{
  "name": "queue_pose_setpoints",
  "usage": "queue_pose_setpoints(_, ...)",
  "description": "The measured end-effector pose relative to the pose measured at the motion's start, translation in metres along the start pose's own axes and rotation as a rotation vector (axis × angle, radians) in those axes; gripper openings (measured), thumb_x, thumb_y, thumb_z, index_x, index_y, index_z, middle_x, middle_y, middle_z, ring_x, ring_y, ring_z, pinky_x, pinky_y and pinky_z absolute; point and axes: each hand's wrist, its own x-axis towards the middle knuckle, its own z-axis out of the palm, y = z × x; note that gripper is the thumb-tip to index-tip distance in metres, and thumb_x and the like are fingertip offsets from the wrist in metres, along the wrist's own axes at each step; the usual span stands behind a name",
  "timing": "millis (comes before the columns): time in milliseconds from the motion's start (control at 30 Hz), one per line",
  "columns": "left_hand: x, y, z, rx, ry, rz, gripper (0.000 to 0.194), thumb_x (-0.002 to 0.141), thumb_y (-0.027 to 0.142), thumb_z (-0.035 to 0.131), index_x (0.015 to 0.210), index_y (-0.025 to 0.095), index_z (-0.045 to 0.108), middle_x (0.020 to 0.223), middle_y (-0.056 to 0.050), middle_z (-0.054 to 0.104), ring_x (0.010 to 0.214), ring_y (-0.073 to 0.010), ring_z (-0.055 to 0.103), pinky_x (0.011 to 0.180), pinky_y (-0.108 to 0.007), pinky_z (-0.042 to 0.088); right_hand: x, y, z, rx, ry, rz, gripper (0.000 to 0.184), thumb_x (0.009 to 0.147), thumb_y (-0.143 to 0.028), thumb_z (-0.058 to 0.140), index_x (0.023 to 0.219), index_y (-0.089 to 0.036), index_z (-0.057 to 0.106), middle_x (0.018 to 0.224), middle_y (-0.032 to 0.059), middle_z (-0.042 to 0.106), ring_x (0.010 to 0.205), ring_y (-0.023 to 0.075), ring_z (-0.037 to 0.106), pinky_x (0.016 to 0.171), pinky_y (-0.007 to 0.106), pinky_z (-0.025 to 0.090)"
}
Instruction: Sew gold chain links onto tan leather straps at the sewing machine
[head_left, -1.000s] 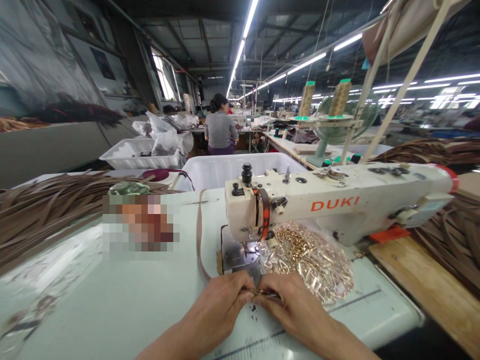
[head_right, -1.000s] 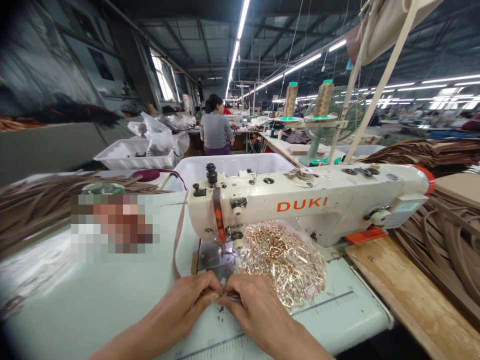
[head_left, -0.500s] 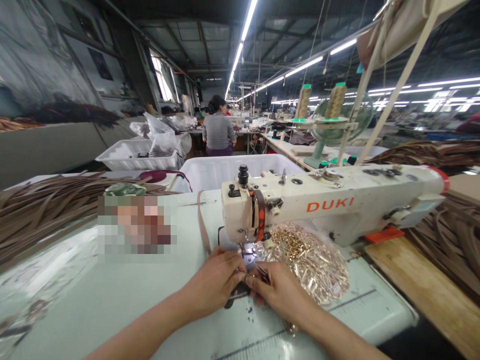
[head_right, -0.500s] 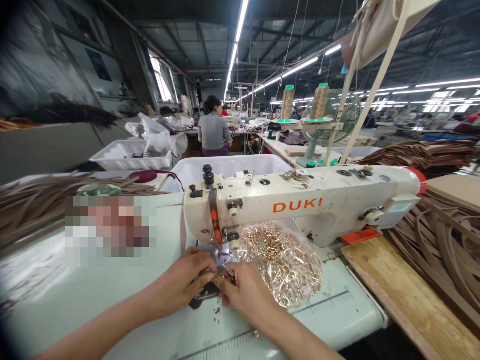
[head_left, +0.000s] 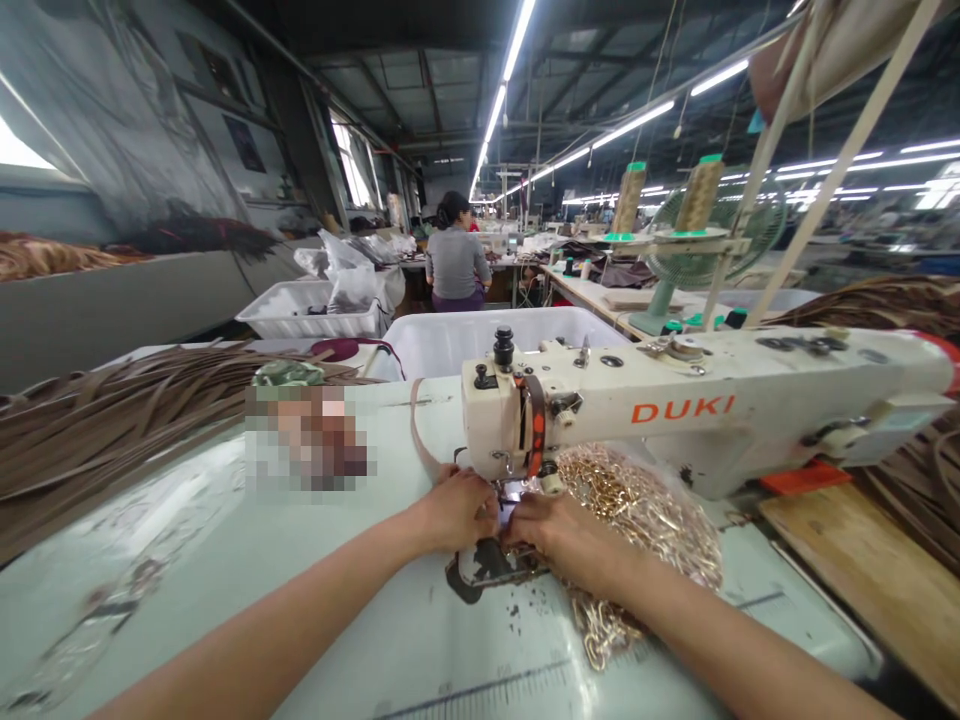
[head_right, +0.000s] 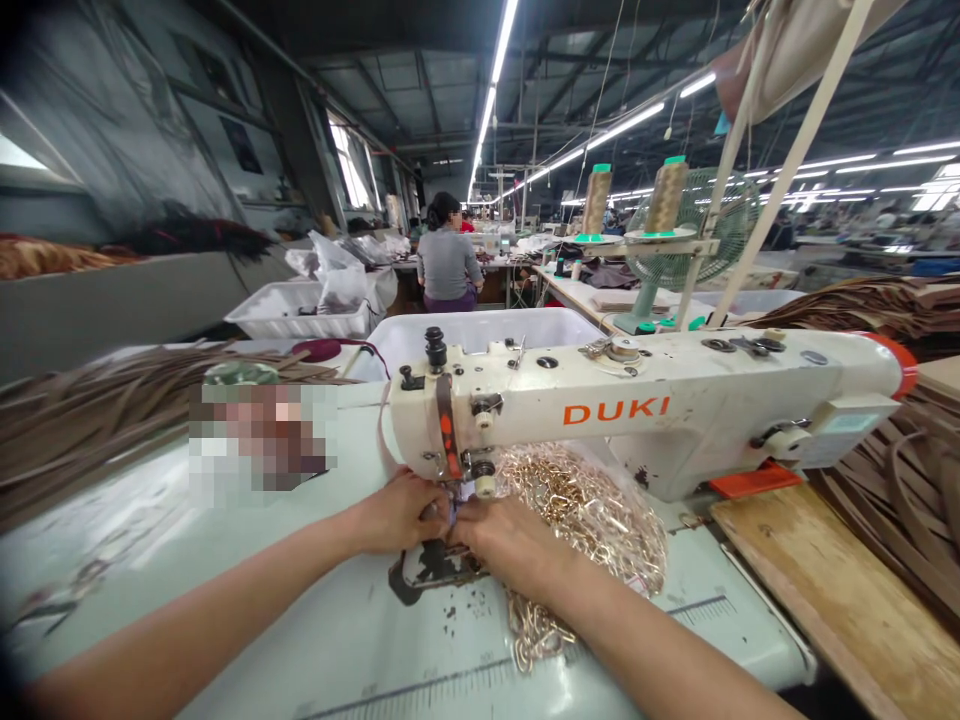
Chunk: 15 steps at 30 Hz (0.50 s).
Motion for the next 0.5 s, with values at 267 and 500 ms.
queue_pose_setpoints(267, -0.047, 0.006, 0.035, 0.042, 0.241, 0.069, 0.025, 0.095, 0.007, 0.043, 0.109, 0.019, 0.059, 0.111, -0.006, 0.057, 0.105, -0.0207, 0.052, 0.092, -0.034, 0.045, 0.001, 0.003, 0.005, 0.030, 0.025, 0.015, 0.025, 0.086, -0.005, 0.054, 0.097, -0.024, 0.067, 0.100, 0.0000, 0.067, 0.091, 0.0158, 0.061, 0.079, 0.023, 0.044)
queue_pose_setpoints(500, -0.041, -0.001, 0.042, 0.194, 0.164, 0.302, 0.021, 0.092, 0.004, 0.044, 0.107, 0.010, 0.056, 0.099, -0.012, 0.063, 0.092, -0.0242, 0.061, 0.080, -0.035, 0.055, -0.001, -0.006, 0.015, -0.053, 0.061, 0.161, 0.019, 0.085, -0.010, 0.057, 0.093, -0.023, 0.068, 0.097, 0.0017, 0.068, 0.093, 0.0168, 0.062, 0.082, 0.024, 0.045)
